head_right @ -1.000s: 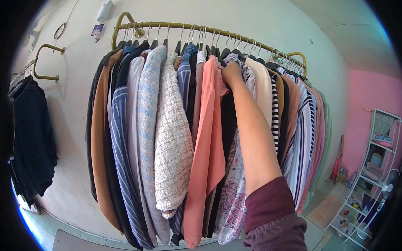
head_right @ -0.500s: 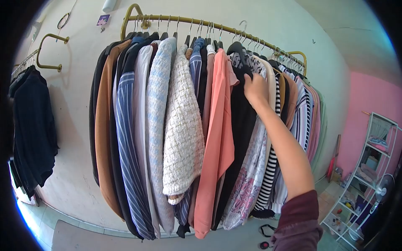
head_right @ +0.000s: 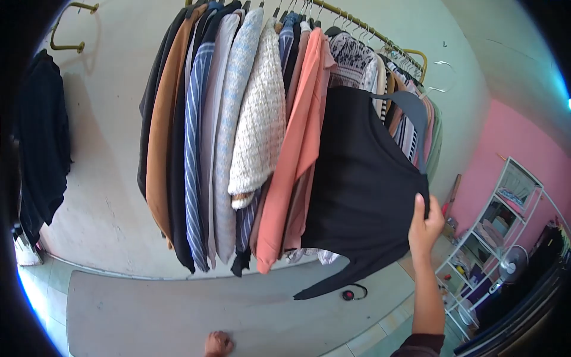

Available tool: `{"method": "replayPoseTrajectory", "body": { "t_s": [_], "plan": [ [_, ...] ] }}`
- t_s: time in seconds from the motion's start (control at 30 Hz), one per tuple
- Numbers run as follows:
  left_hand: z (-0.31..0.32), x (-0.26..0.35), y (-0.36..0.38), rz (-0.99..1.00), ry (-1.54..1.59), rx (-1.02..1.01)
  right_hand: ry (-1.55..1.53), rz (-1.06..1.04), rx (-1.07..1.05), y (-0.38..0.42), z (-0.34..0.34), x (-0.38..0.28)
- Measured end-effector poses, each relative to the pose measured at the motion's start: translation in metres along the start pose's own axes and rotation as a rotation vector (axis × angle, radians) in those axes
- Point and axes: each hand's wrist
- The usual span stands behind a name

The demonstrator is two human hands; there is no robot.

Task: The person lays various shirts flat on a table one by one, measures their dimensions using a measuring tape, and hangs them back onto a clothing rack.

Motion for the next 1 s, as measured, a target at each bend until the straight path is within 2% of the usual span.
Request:
{"method": "replayPoseTrajectory", "body": {
  "t_s": [0.07,0.17,0.2,0.33,0.4,0.53,0.6,0.67,0.77,0.83,0.87,0.9,0.93,0.97,1.0],
  "plan": [
    [-0.015,0.010,-0.004,-0.036,0.011,-0.082,0.065,0.035,0.035,0.021,-0.036,-0.006],
    [-0.008,0.006,-0.005,0.017,-0.013,-0.080,0.116,0.082,0.122,0.046,-0.089,-0.017],
    [-0.008,0.008,-0.007,0.018,-0.006,-0.070,0.193,0.117,0.120,0.053,-0.111,-0.022],
    [-0.016,0.012,-0.009,0.011,0.002,-0.125,0.641,-0.146,0.260,0.079,-0.192,-0.027],
    [-0.018,0.012,-0.007,0.015,0.018,-0.127,0.713,-0.037,0.240,0.089,-0.221,-0.053],
    [-0.021,0.010,0.000,0.020,0.029,-0.099,1.027,-0.109,0.273,0.108,-0.309,-0.081],
    [-0.020,0.006,0.002,0.022,0.020,-0.116,1.208,-0.175,0.388,0.121,-0.370,-0.082],
    [-0.021,0.002,0.005,0.044,0.020,-0.113,1.372,-0.035,0.439,0.135,-0.422,-0.100],
    [-0.031,0.007,0.011,0.032,0.042,-0.098,1.466,-0.261,0.323,0.169,-0.498,-0.100],
    [-0.030,0.012,0.014,0.009,0.029,-0.099,1.417,-0.201,0.341,0.201,-0.510,-0.095],
    [-0.028,0.019,0.016,-0.083,0.009,-0.042,1.367,-0.146,0.370,0.214,-0.509,-0.089],
    [-0.024,0.026,0.017,-0.173,-0.013,0.015,1.375,-0.188,0.342,0.226,-0.502,-0.082],
    [-0.016,0.033,0.018,-0.157,0.220,-0.021,1.382,-0.228,0.316,0.239,-0.494,-0.075],
    [-0.007,0.040,0.018,-0.141,0.453,-0.056,1.259,-0.209,0.247,0.250,-0.481,-0.068],
    [-0.023,0.062,0.019,-0.051,0.628,-0.206,1.117,-0.125,0.150,0.255,-0.450,-0.070]
  ]
}}
Point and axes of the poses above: each hand's wrist, its own y-axis away from the middle knuckle, its own z-axis out of the palm, x = y × z, and after that the axes turned 9 degrees about -y, right-handed
